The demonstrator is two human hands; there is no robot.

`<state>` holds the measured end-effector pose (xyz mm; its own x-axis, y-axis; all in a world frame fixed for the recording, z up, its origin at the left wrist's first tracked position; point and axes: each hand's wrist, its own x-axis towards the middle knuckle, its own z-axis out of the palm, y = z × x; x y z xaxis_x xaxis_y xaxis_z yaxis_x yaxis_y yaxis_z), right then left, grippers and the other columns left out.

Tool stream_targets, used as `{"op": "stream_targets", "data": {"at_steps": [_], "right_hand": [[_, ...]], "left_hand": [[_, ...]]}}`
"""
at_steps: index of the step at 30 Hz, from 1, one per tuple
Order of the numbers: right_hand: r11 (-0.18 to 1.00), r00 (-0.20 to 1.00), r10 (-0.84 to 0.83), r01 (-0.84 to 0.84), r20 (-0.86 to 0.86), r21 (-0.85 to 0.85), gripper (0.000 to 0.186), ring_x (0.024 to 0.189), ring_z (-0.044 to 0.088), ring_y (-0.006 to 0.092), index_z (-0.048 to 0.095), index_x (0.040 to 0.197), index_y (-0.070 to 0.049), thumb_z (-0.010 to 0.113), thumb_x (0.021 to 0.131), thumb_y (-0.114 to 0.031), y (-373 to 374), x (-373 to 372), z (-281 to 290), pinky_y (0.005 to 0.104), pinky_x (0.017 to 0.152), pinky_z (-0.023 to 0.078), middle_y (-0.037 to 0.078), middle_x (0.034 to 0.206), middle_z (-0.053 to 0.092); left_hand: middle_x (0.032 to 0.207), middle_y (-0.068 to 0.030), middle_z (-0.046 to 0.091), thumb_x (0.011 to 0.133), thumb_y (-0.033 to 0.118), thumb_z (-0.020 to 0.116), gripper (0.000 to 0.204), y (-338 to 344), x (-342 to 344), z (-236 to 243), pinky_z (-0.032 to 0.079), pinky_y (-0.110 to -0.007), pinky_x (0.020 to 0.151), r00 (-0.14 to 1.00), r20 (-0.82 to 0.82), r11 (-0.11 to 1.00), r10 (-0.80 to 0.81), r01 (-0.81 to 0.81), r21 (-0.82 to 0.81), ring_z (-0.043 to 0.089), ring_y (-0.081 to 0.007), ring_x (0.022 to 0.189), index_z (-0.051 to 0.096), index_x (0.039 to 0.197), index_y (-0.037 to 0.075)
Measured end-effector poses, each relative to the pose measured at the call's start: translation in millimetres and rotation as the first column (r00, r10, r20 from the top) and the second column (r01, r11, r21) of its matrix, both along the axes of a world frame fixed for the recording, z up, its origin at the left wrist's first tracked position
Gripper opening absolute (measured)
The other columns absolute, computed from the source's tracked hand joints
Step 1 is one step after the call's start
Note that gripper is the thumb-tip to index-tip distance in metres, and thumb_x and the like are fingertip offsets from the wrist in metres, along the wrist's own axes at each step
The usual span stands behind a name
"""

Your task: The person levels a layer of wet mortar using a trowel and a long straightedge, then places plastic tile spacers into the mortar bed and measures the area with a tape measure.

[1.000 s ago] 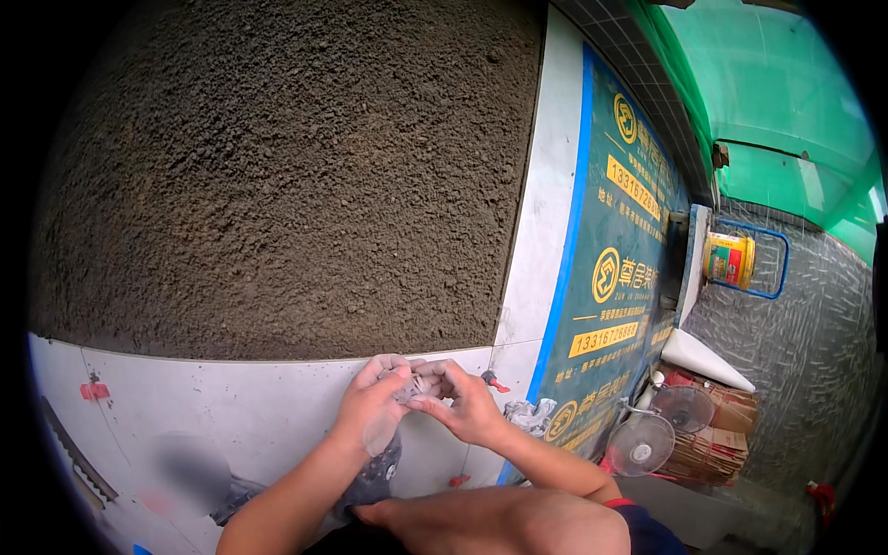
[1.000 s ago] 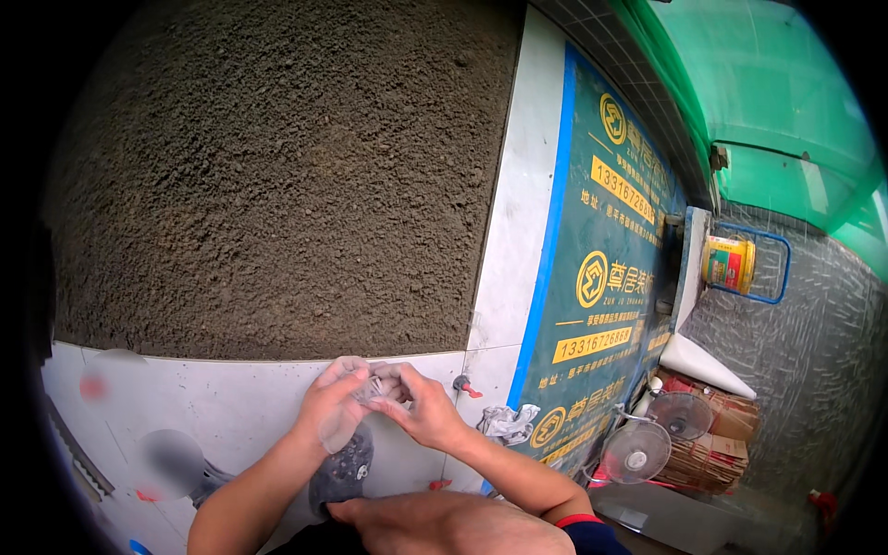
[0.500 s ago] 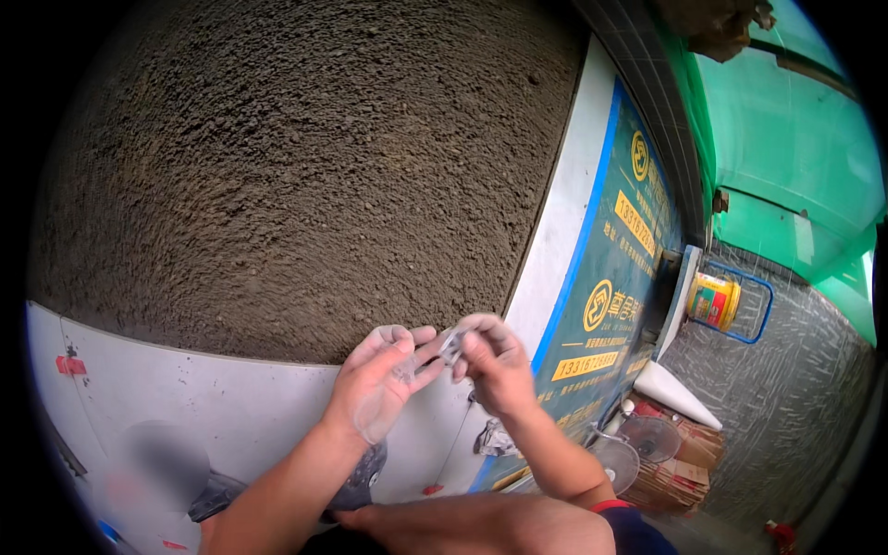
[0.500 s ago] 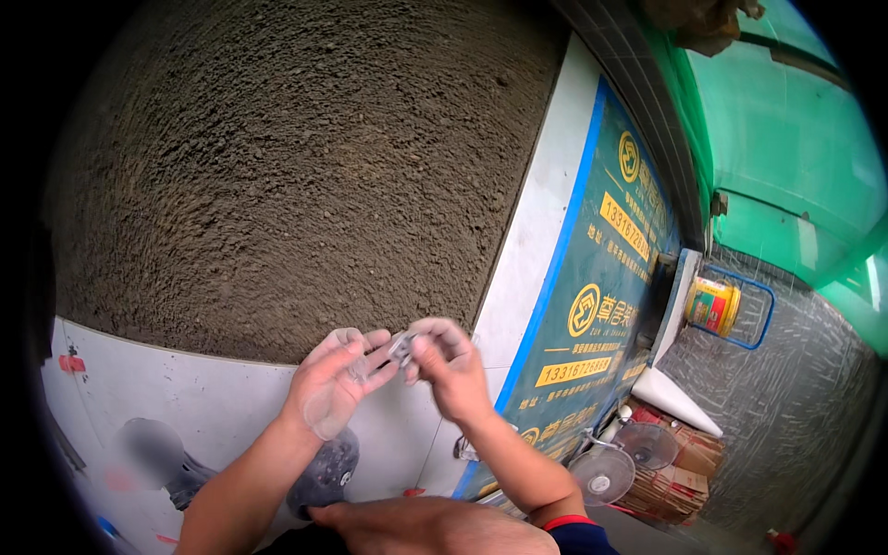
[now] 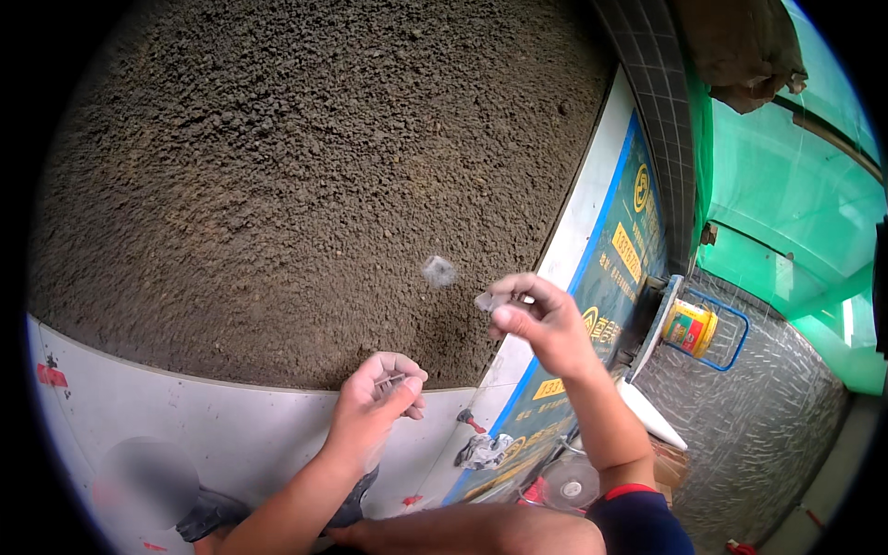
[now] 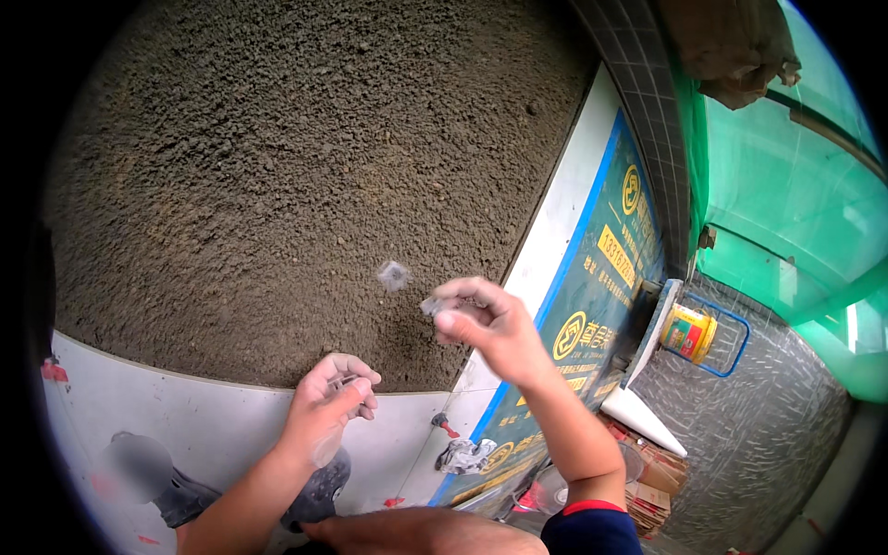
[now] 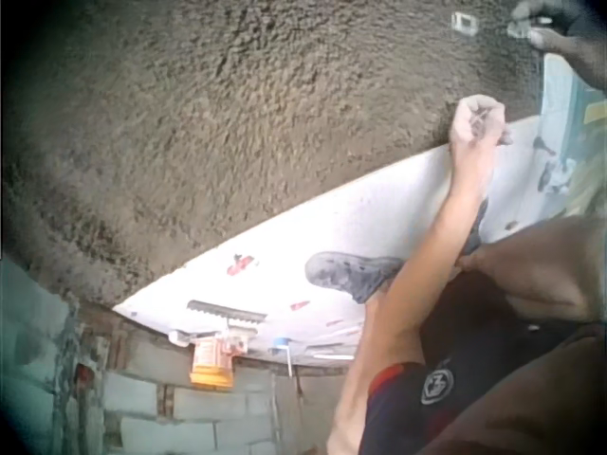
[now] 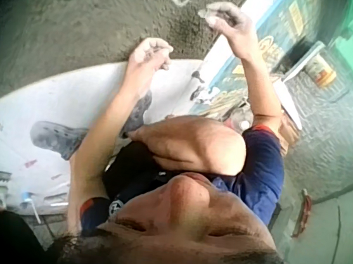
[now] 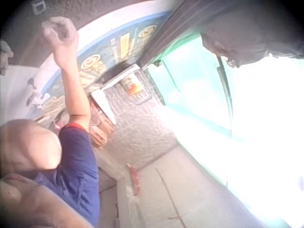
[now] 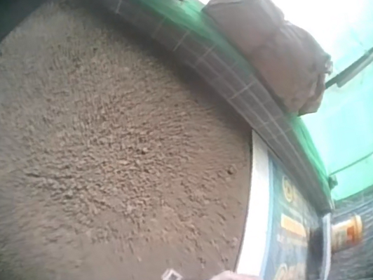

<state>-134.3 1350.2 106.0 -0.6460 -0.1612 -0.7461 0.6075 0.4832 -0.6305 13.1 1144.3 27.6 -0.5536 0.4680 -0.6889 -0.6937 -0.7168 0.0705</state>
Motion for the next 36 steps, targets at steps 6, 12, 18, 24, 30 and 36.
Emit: {"op": "stream_targets", "data": {"at_steps": [6,12,18,24,30,36], "right_hand": [[0.883,0.831,0.092,0.186,-0.548,0.43,0.032,0.083,0.071,0.0155,0.066,0.119,0.006,0.071,0.097,-0.017,66.5,-54.1,-37.0,0.029,0.075,0.058,0.011,0.096,0.073],[0.699,0.813,0.264,0.21,-0.52,0.684,0.024,0.06,0.069,0.0131,0.07,0.103,0.001,0.069,0.097,-0.022,141.2,-123.7,-63.5,0.0268,0.054,0.051,0.008,0.083,0.072],[0.652,0.852,0.248,0.206,-0.462,0.729,0.024,0.062,0.071,0.0141,0.066,0.097,0.003,0.069,0.096,-0.02,145.8,-143.2,-90.0,0.0301,0.059,0.057,0.01,0.075,0.072],[0.451,0.752,0.518,0.166,-0.409,0.877,0.024,0.065,0.073,0.0296,0.061,0.088,0.002,0.069,0.093,-0.02,135.4,-141.4,-97.3,0.0403,0.065,0.056,0.017,0.071,0.071],[0.314,0.64,0.69,0.158,-0.339,0.936,0.022,0.073,0.072,0.0359,0.061,0.087,0.001,0.069,0.09,-0.019,151.6,-147.1,-108.3,0.0452,0.071,0.056,0.022,0.077,0.071],[0.191,0.615,0.758,0.113,-0.22,0.975,0.017,0.085,0.067,0.0481,0.059,0.092,0.001,0.064,0.087,-0.014,137.6,-152.6,-107.4,0.0546,0.078,0.053,0.028,0.085,0.069]], "left_hand": [[0.102,-0.0083,0.064,0.096,0.008,0.064,0.013,-6.7,10.0,0.3,0.054,-0.033,0.075,0.993,-0.018,0.989,-0.114,0.112,-0.094,0.062,-0.0144,0.086,0.06,0.107,0.003],[0.105,-0.0094,0.064,0.096,0.008,0.065,0.014,-4.1,27.6,2.4,0.055,-0.033,0.076,0.978,-0.07,0.979,-0.197,0.192,-0.071,0.063,-0.0151,0.088,0.06,0.107,0.002],[0.106,-0.0091,0.063,0.096,0.007,0.064,0.013,-6.9,35.9,0.8,0.055,-0.032,0.078,0.963,-0.076,0.965,-0.26,0.257,-0.05,0.063,-0.0151,0.089,0.06,0.107,0.002],[0.105,-0.0085,0.063,0.096,0.007,0.064,0.013,-11.0,38.3,-5.2,0.054,-0.032,0.078,0.963,-0.111,0.967,-0.248,0.24,-0.082,0.063,-0.0146,0.089,0.06,0.107,0.001],[0.105,-0.008,0.063,0.096,0.007,0.064,0.013,-17.5,34.5,-5.8,0.054,-0.032,0.079,0.962,-0.116,0.967,-0.249,0.24,-0.088,0.063,-0.0143,0.089,0.06,0.108,0.002],[0.106,-0.0082,0.063,0.097,0.008,0.064,0.013,-29.2,31.4,-2.5,0.053,-0.033,0.079,0.963,-0.096,0.964,-0.25,0.238,-0.118,0.062,-0.0146,0.09,0.06,0.108,0.003]]}}
